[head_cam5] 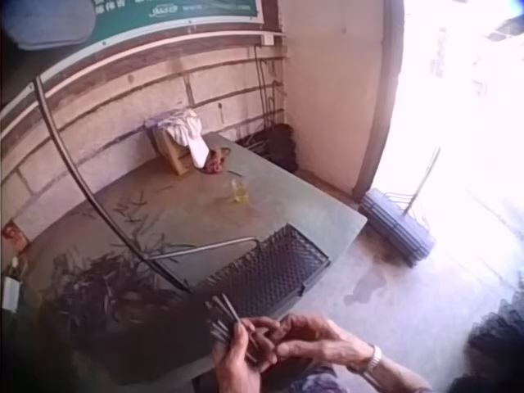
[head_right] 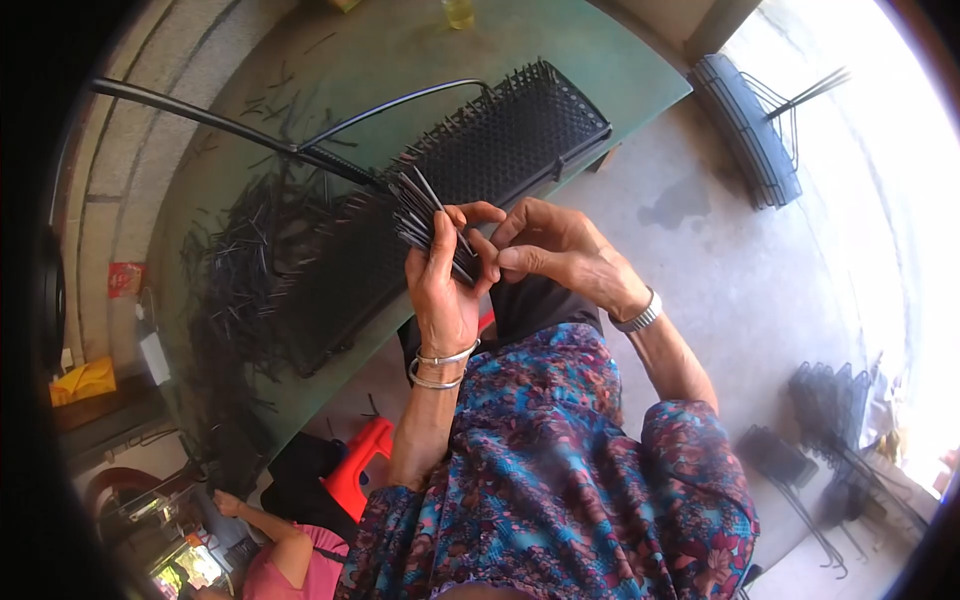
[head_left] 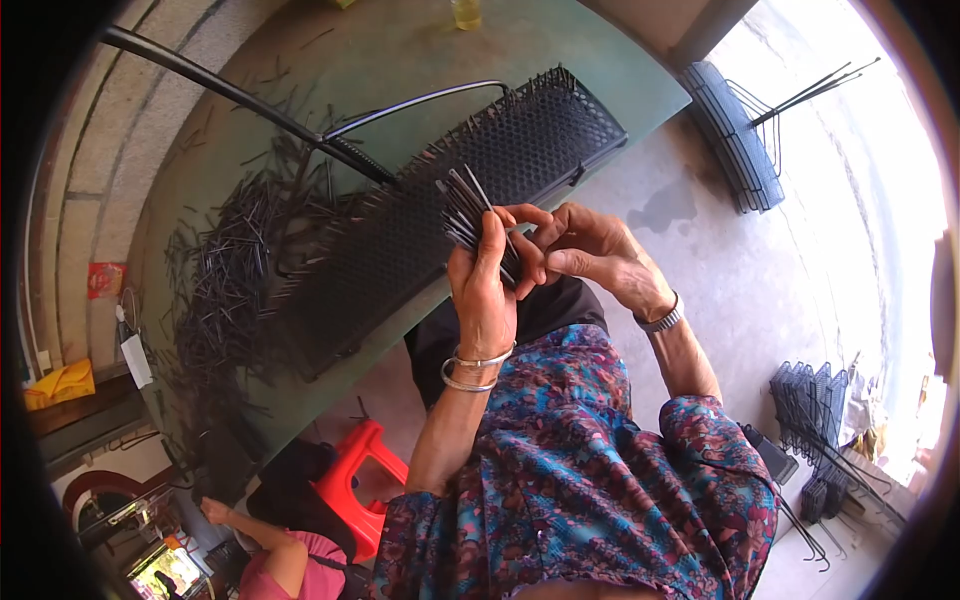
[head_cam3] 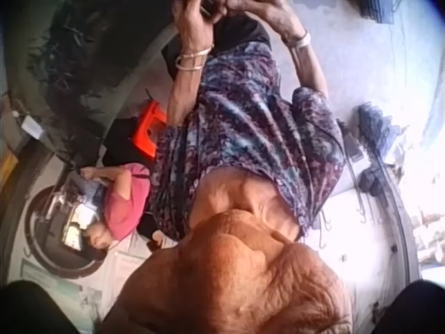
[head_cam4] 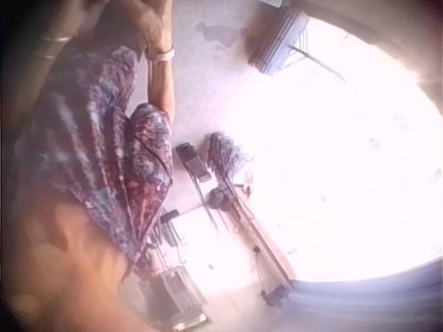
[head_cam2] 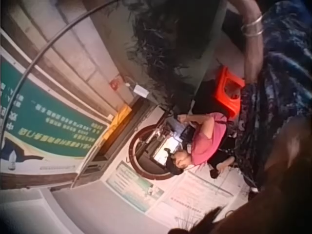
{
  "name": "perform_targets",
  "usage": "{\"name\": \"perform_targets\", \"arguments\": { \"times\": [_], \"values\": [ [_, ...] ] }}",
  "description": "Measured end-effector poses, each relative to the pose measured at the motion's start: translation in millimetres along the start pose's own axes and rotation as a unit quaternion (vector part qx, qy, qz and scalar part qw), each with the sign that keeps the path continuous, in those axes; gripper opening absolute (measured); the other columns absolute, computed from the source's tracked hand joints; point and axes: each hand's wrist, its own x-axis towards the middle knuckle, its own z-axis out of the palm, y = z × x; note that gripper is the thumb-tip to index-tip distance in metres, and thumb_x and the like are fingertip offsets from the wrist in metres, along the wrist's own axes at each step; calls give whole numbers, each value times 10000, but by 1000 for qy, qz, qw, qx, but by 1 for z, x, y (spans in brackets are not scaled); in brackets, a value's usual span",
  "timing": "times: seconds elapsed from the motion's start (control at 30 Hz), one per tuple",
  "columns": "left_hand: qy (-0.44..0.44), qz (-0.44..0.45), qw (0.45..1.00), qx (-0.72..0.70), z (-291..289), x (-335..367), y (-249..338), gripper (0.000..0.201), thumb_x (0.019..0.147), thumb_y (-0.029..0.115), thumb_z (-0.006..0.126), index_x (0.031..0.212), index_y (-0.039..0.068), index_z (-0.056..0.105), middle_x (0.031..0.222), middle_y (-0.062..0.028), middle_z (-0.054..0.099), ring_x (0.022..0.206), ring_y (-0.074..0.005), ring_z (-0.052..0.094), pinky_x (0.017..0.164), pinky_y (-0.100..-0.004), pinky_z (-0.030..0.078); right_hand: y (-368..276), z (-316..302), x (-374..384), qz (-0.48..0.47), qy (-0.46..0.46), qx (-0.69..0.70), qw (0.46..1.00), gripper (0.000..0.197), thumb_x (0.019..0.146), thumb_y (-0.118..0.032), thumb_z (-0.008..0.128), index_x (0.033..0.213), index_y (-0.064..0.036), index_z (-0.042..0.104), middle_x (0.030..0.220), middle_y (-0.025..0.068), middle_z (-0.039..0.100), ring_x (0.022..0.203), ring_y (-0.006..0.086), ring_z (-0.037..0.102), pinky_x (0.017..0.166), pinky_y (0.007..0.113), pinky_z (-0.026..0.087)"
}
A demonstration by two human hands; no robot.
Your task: Picking up and inserting thin black rods into a perforated tray for assembly.
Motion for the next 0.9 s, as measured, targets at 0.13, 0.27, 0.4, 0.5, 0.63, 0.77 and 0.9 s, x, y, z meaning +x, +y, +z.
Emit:
{"name": "perform_targets", "arguments": {
  "times": [0.13, 0.27, 0.4, 0.5, 0.63, 0.77, 0.9],
  "values": [
    [-4, 4, 999, 49, 5, -1, 1, 276, 1014, 312, 449, 921, 61, 518, 962, -113, 645, 552, -61, 514, 429, -183, 369, 3, -2, -4, 5, 15, -6, 1000, 235, 879, -185, 695, 974, -17, 562, 926, 51, 648, 843, 116, 616, 765, 262, 512],
    [0, 4, 997, 76, 4, 0, 1, 284, 1015, 307, 446, 925, 50, 526, 950, -113, 649, 555, -60, 526, 416, -182, 355, 5, -5, -2, 14, 7, -14, 1000, 230, 882, -206, 693, 950, -33, 557, 906, 40, 648, 830, 108, 613, 758, 253, 508],
    [0, -11, 998, 64, 2, 2, -3, 284, 1015, 305, 444, 932, 47, 529, 950, -118, 651, 552, -66, 534, 404, -185, 342, 6, -7, -4, 22, 10, -1, 1000, 217, 901, -227, 669, 935, -39, 565, 862, 27, 637, 798, 99, 602, 745, 247, 497],
    [0, -34, 999, 41, 0, 2, -4, 284, 1015, 307, 443, 936, 48, 530, 963, -129, 650, 554, -77, 542, 400, -184, 335, 7, -8, -5, 28, 19, 7, 999, 208, 912, -229, 651, 922, -36, 573, 843, 22, 629, 778, 96, 594, 730, 243, 491],
    [-7, -23, 1000, 9, 0, 2, -5, 287, 1014, 317, 442, 936, 55, 530, 986, -148, 643, 551, -88, 542, 395, -181, 328, 8, -7, -7, 23, 30, -2, 999, 201, 917, -222, 641, 919, -29, 587, 834, 18, 627, 768, 95, 591, 719, 237, 485],
    [-8, -15, 1000, 5, 0, 2, -3, 291, 1019, 318, 428, 928, 60, 527, 987, -154, 639, 550, -88, 536, 394, -177, 322, 6, -4, -11, 16, 42, -19, 999, 185, 918, -196, 635, 910, -13, 610, 826, 12, 625, 768, 89, 583, 719, 235, 477],
    [-10, -9, 1000, 5, 0, 2, -5, 301, 1023, 317, 418, 929, 54, 531, 982, -153, 639, 548, -87, 528, 397, -175, 317, 1, 3, -15, 15, 56, -31, 998, 191, 921, -196, 631, 905, -5, 622, 819, 10, 624, 767, 86, 577, 718, 233, 473]
  ]
}}
